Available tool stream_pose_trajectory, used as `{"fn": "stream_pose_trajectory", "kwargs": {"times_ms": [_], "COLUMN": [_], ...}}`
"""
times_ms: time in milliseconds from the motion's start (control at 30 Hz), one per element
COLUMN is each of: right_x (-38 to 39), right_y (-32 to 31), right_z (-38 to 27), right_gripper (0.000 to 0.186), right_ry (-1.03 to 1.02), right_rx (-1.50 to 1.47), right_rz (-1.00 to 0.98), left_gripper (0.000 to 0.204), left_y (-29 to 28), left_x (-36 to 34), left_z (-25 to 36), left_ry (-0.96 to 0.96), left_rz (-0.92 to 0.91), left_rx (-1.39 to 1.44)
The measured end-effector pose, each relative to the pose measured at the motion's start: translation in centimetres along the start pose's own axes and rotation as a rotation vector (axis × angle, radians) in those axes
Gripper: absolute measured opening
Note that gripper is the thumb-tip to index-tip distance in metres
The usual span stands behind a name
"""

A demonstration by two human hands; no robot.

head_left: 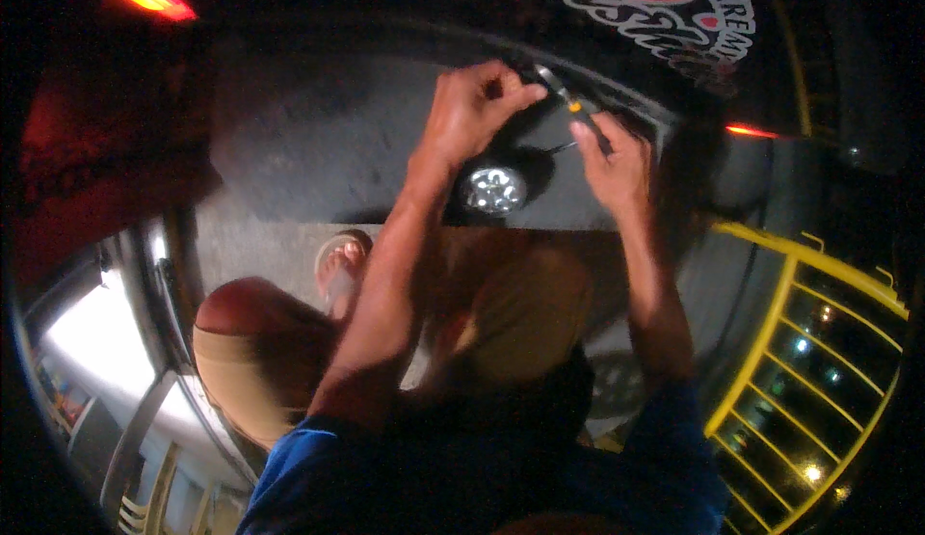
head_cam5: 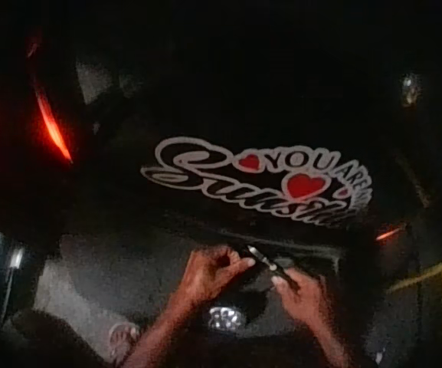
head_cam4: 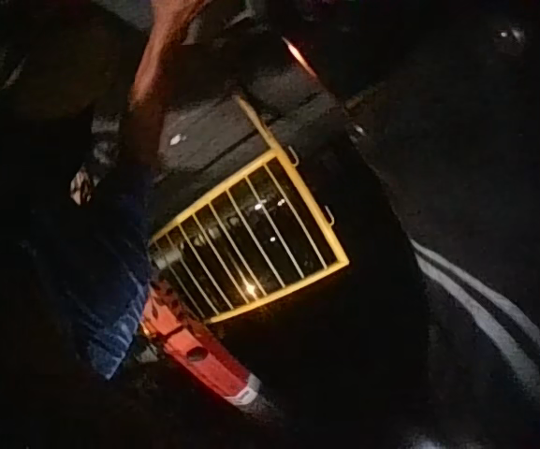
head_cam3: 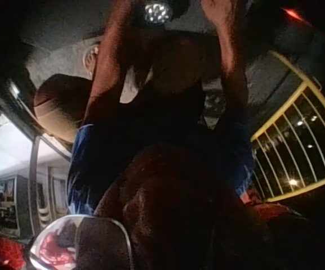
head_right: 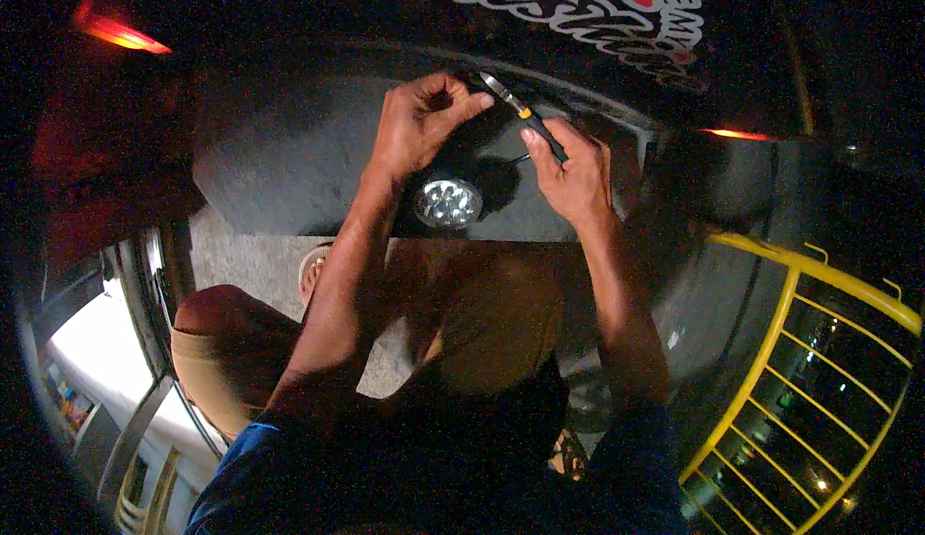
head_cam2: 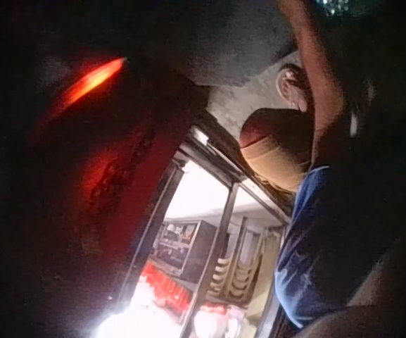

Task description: The person works on a vehicle's rear light assembly, manipulating wires and components with their hands. They briefly enter a shop to retrieve a tool and return to continue the repair on the vehicle's light fixture.

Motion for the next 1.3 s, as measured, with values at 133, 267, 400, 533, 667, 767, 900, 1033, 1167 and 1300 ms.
{"fn": "stream_pose_trajectory", "kwargs": {"times_ms": [133, 267, 400, 533, 667, 767, 900, 1033, 1167, 1300], "right_x": [0.2, 0.3, 0.3, 0.4, 0.5, 0.7, 0.8, 0.5, 0.5, 0.4], "right_y": [0.4, 0.2, -0.1, -0.4, -0.1, 0.1, 0.3, 0.6, 0.9, 0.7], "right_z": [1.0, 0.9, 0.1, 0.3, 0.3, -0.1, -0.3, -0.7, -1.0, -1.7], "right_gripper": [0.021, 0.024, 0.022, 0.020, 0.017, 0.017, 0.020, 0.021, 0.020, 0.020], "right_ry": [0.050, 0.007, -0.078, -0.086, -0.112, -0.203, -0.245, -0.247, -0.272, -0.326], "right_rx": [-0.006, -0.001, 0.032, -0.007, 0.064, 0.090, 0.133, 0.168, 0.193, 0.232], "right_rz": [-0.034, -0.005, 0.033, 0.062, 0.019, 0.026, 0.036, 0.033, 0.026, 0.062], "left_gripper": [0.025, 0.017, 0.024, 0.032, 0.025, 0.020, 0.018, 0.019, 0.017, 0.015], "left_y": [0.4, 0.5, 0.9, 1.2, 1.2, 1.4, 1.6, 1.6, 1.6, 1.7], "left_x": [0.0, 0.2, 0.2, 0.8, 0.7, 0.4, 0.3, 0.4, 0.3, 0.3], "left_z": [-0.2, -0.3, -1.0, -0.6, -0.7, -1.2, -1.5, -1.2, -1.1, -1.3], "left_ry": [0.005, 0.001, -0.019, 0.011, -0.009, -0.029, -0.028, -0.016, 0.008, -0.006], "left_rz": [-0.019, -0.040, -0.122, -0.176, -0.188, -0.175, -0.137, -0.148, -0.150, -0.159], "left_rx": [0.083, 0.168, 0.226, 0.345, 0.362, 0.378, 0.347, 0.275, 0.260, 0.227]}}
Point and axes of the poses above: each hand's wrist, its own x-axis away from the middle knuckle, its own y-axis out of the palm, z = x × y, the point moved 10 cm from there along -x, towards the middle knuckle, and after that the axes turned 1 degree about -z, right-handed, at the moved point
